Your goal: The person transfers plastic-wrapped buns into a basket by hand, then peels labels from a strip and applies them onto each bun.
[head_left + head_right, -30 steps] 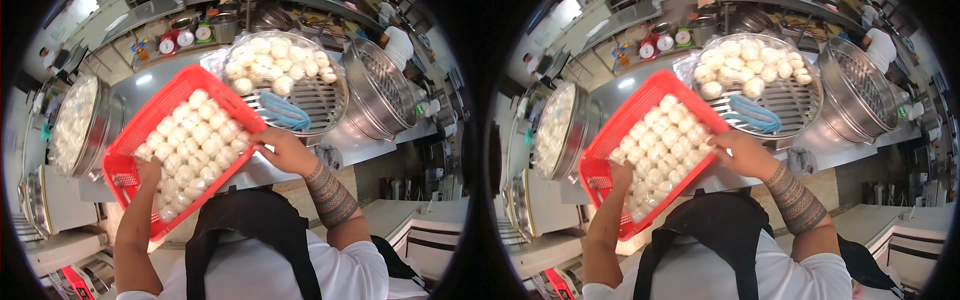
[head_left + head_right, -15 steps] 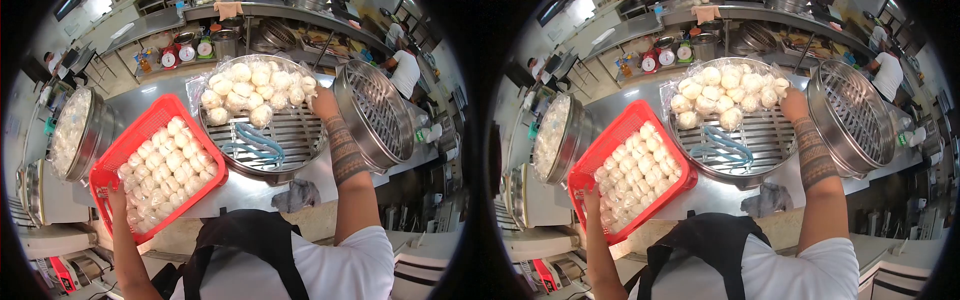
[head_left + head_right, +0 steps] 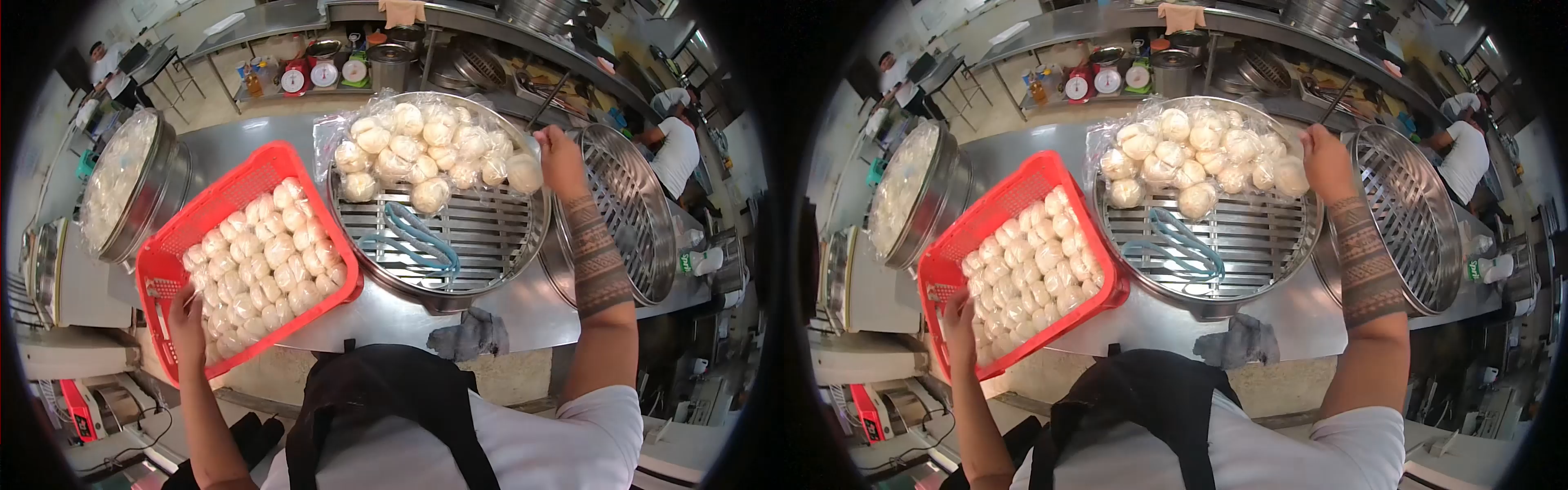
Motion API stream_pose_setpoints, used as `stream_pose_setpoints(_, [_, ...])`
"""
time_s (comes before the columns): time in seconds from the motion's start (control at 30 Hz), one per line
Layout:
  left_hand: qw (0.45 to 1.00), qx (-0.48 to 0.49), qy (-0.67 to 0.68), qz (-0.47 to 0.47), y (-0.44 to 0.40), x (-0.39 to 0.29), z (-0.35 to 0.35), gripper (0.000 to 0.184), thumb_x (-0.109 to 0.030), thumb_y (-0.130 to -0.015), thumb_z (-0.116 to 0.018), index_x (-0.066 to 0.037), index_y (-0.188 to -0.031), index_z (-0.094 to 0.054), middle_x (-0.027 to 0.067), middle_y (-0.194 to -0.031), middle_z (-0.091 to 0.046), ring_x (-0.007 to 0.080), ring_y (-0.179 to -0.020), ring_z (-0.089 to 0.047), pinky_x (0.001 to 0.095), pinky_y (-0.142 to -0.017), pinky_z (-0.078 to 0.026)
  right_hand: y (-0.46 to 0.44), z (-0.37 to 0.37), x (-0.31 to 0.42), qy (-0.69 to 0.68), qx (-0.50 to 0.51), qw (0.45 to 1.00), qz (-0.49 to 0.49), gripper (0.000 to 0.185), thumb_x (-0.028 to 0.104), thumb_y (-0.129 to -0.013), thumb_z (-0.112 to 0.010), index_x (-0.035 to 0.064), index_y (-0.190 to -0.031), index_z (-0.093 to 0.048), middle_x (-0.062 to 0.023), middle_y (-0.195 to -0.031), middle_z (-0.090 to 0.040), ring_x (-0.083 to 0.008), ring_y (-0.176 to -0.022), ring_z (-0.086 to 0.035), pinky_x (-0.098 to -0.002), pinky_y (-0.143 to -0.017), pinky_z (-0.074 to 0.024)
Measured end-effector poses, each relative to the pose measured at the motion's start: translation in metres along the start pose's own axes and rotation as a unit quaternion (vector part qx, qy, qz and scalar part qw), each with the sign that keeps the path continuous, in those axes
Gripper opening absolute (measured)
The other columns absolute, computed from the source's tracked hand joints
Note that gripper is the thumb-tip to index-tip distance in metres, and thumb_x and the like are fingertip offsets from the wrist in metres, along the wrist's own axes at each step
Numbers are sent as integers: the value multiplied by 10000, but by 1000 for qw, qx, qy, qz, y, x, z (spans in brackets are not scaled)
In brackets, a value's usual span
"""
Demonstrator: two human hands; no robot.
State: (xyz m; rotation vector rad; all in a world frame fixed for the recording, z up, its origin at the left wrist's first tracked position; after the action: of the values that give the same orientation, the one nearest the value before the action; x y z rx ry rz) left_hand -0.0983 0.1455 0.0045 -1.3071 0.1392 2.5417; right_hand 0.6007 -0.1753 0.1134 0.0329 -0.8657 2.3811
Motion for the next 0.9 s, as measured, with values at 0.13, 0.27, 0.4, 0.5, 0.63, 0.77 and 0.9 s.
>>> stream_pose_setpoints(0.13, [989, 100, 81, -70, -5, -91, -71, 349, -78, -1019, -645, 7, -1357, -620, 118, -1294, -670, 187, -1199, -628, 324, -1053, -491, -11, 50, 103, -140, 15, 990, -26, 224, 226, -1005, -701, 13, -942, -678, -163, -671, -620, -264, -571, -557, -376, -577, -453])
stream_pose_setpoints(0.27, [945, 183, 143, -230, 32, -204, -137, 709, -182, -855, -864, -37, -1460, -525, 176, -1570, -477, 287, -1489, -425, 429, -1216, -361, 8, 72, 235, -227, 94, 969, 18, 169, 181, -996, -699, 18, -953, -682, -164, -739, -651, -265, -623, -606, -365, -611, -477])
stream_pose_setpoints(0.4, [893, 270, 287, -217, 61, -251, -172, 1011, -235, -697, -964, 15, -1512, -418, 255, -1492, -508, 358, -1388, -527, 412, -1153, -431, 51, 74, 368, -368, 113, 909, 158, 80, 111, -969, -691, 36, -995, -701, -124, -816, -684, -228, -705, -669, -334, -685, -527])
stream_pose_setpoints(0.5, [906, 258, 236, -237, 47, -218, -158, 690, -192, -803, -872, -10, -1379, -538, 182, -1213, -702, 335, -1076, -716, 395, -938, -579, 75, 85, 425, -421, 66, 884, 193, 95, 76, -934, -711, 47, -1024, -716, -116, -856, -706, -252, -739, -689, -341, -701, -542])
stream_pose_setpoints(0.63, [693, 373, 583, 199, 34, -156, -103, 309, -171, -1030, -602, -63, -1319, -586, 121, -1128, -727, 243, -994, -741, 407, -837, -623, 112, 44, 441, -402, 80, 874, 259, 336, 94, -886, -776, 102, -1214, -708, -190, -1210, -681, -351, -1056, -691, -402, -848, -553])
stream_pose_setpoints(0.77, [647, 321, 637, 271, 23, -101, -58, 353, -251, -1075, -515, 13, -1298, -587, 164, -1200, -692, 279, -1047, -723, 447, -868, -630, 161, -19, 501, -342, 180, 835, 391, 566, 76, -832, -788, 142, -1378, -655, -205, -1540, -507, -387, -1306, -573, -463, -1064, -488])
stream_pose_setpoints(0.9, [723, 298, 567, 258, -8, -33, -25, 337, -223, -1071, -500, 26, -1283, -581, 180, -1161, -679, 296, -1023, -723, 462, -852, -636, 161, -60, 557, -417, 249, 773, 407, 594, 54, -813, -761, 130, -1390, -643, -148, -1526, -543, -382, -1242, -586, -456, -1022, -505])
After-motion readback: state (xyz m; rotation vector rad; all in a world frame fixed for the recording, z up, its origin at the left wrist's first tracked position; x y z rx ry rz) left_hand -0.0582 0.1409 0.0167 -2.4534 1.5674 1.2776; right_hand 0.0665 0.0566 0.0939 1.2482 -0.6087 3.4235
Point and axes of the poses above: each hand's wrist, its own y-axis away from the middle knuckle, its own z-axis out of the back of the hand, x = y × z, the point moved 7 cm from there along -y, towards the middle knuckle
